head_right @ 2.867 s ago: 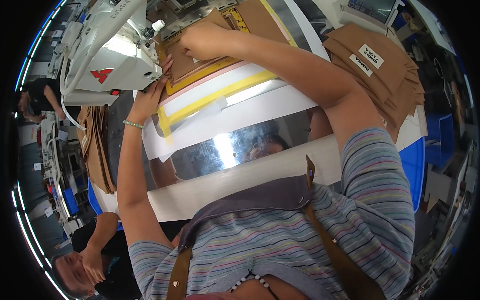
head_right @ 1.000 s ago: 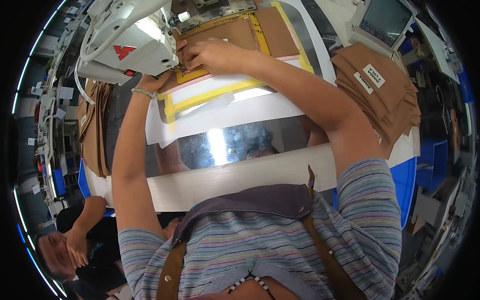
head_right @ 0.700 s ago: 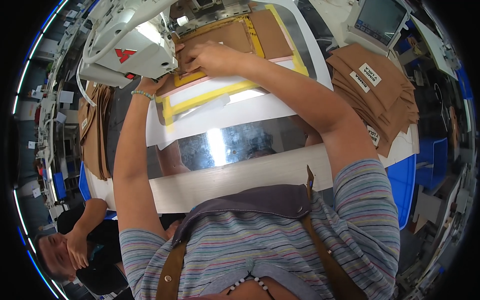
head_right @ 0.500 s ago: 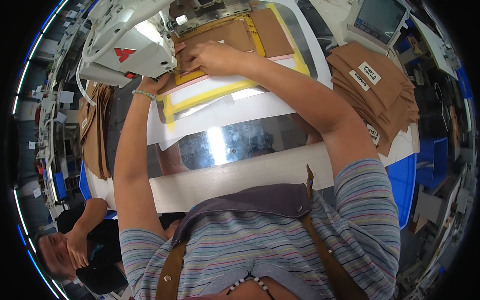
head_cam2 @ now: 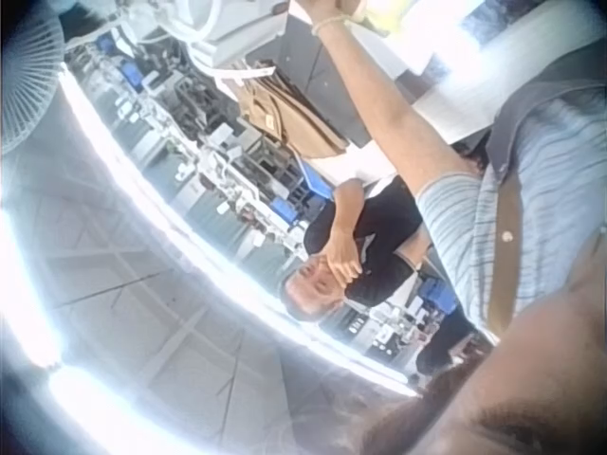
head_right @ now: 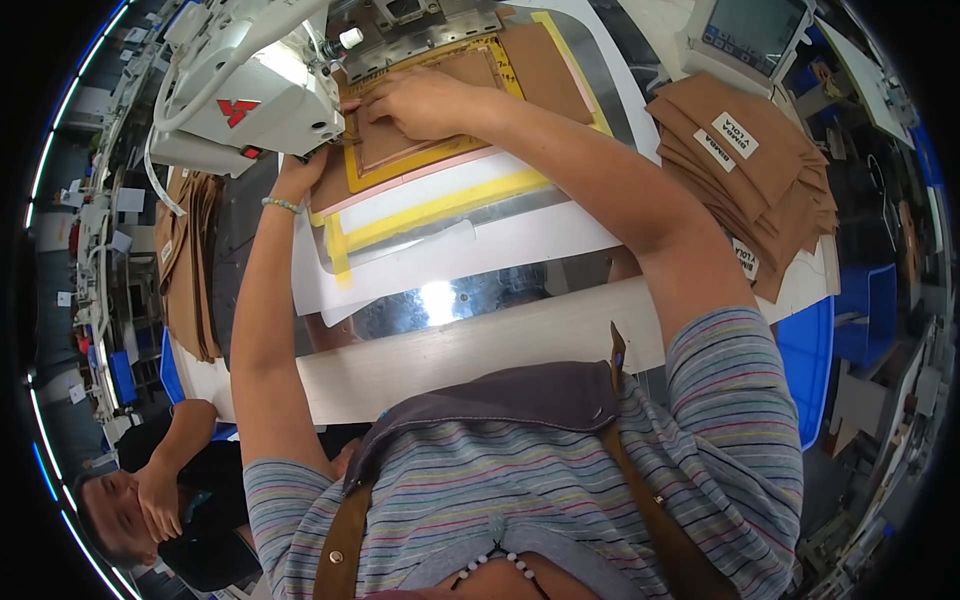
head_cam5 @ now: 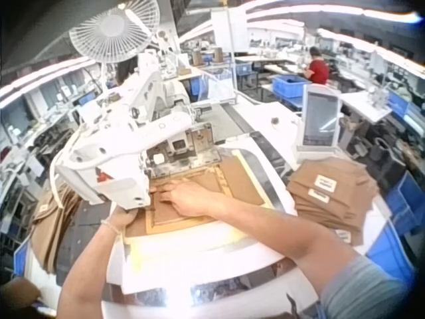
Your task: Operating a specialized sewing and pressing machine to assemble and finish branded leather pouches.
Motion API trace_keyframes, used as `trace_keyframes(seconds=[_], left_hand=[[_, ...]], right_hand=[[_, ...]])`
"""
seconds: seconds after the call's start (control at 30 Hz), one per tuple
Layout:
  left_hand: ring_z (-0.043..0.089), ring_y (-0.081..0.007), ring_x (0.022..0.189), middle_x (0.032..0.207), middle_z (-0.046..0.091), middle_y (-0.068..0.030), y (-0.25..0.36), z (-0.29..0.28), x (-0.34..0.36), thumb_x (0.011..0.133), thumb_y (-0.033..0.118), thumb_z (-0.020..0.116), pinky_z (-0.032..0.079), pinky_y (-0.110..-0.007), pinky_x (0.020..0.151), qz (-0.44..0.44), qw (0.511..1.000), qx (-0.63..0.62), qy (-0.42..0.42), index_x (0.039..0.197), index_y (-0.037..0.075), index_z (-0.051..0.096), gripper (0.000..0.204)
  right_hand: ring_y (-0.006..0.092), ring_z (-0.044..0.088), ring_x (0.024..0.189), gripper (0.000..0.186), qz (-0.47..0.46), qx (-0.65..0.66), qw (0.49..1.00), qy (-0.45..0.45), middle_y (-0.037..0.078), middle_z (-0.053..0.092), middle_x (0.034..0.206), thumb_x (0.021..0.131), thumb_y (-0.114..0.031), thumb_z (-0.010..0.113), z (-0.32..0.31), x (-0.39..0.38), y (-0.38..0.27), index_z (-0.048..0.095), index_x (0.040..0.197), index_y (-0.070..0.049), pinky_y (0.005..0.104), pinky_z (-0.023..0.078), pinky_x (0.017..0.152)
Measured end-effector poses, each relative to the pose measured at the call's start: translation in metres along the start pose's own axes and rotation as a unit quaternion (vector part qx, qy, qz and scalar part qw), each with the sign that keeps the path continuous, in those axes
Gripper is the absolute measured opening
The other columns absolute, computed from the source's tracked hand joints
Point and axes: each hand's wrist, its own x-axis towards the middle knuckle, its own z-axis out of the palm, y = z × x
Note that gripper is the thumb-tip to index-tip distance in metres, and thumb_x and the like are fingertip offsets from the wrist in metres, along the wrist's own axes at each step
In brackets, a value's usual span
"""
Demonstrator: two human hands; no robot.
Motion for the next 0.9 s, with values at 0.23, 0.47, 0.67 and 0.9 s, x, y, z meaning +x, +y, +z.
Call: trace_keyframes(seconds=[0.23,0.47,0.67,0.9], left_hand=[[0.07,-0.0456,0.097,0.101,0.073,-0.0272,-0.007,-0.008,-0.011,0.089,0.005,0.061,0.054,-0.044,0.086,-0.002,0.995,0.064,0.078,0.114,-0.005,0.07,0.029],[0.068,-0.0451,0.096,0.105,0.071,-0.0265,0.032,-0.02,-0.035,0.091,0.008,0.059,0.053,-0.045,0.084,-0.033,0.994,0.033,0.094,0.108,-0.007,0.067,0.024],[0.066,-0.0376,0.112,0.121,0.069,-0.0195,0.065,-0.033,-0.06,0.098,0.006,0.059,0.052,-0.041,0.096,-0.019,0.997,0.066,0.045,0.11,-0.003,0.07,0.019],[0.065,-0.0319,0.119,0.127,0.071,-0.0131,0.109,-0.033,-0.076,0.1,0.003,0.061,0.051,-0.038,0.103,0.039,0.998,0.047,0.034,0.122,0.003,0.072,0.025]], right_hand=[[0.0306,0.059,0.124,0.042,-0.001,0.037,0.997,-0.067,0.006,0.071,0.129,0.085,-0.002,0.059,-0.013,-0.004,-0.013,0.072,0.124,-0.01,0.0439,0.046,0.11],[0.0322,0.06,0.121,0.038,-0.022,0.074,0.995,-0.062,0.008,0.071,0.126,0.087,-0.002,0.057,-0.015,-0.011,-0.024,0.073,0.121,-0.008,0.0435,0.049,0.108],[0.0293,0.058,0.124,0.033,-0.006,0.092,0.989,-0.115,0.008,0.068,0.134,0.091,-0.003,0.06,-0.023,-0.016,-0.034,0.072,0.121,-0.004,0.0418,0.05,0.107],[0.0293,0.06,0.122,0.028,-0.01,0.052,0.993,-0.108,0.01,0.069,0.129,0.099,-0.011,0.061,-0.041,-0.032,-0.042,0.071,0.123,-0.005,0.0419,0.051,0.105]])
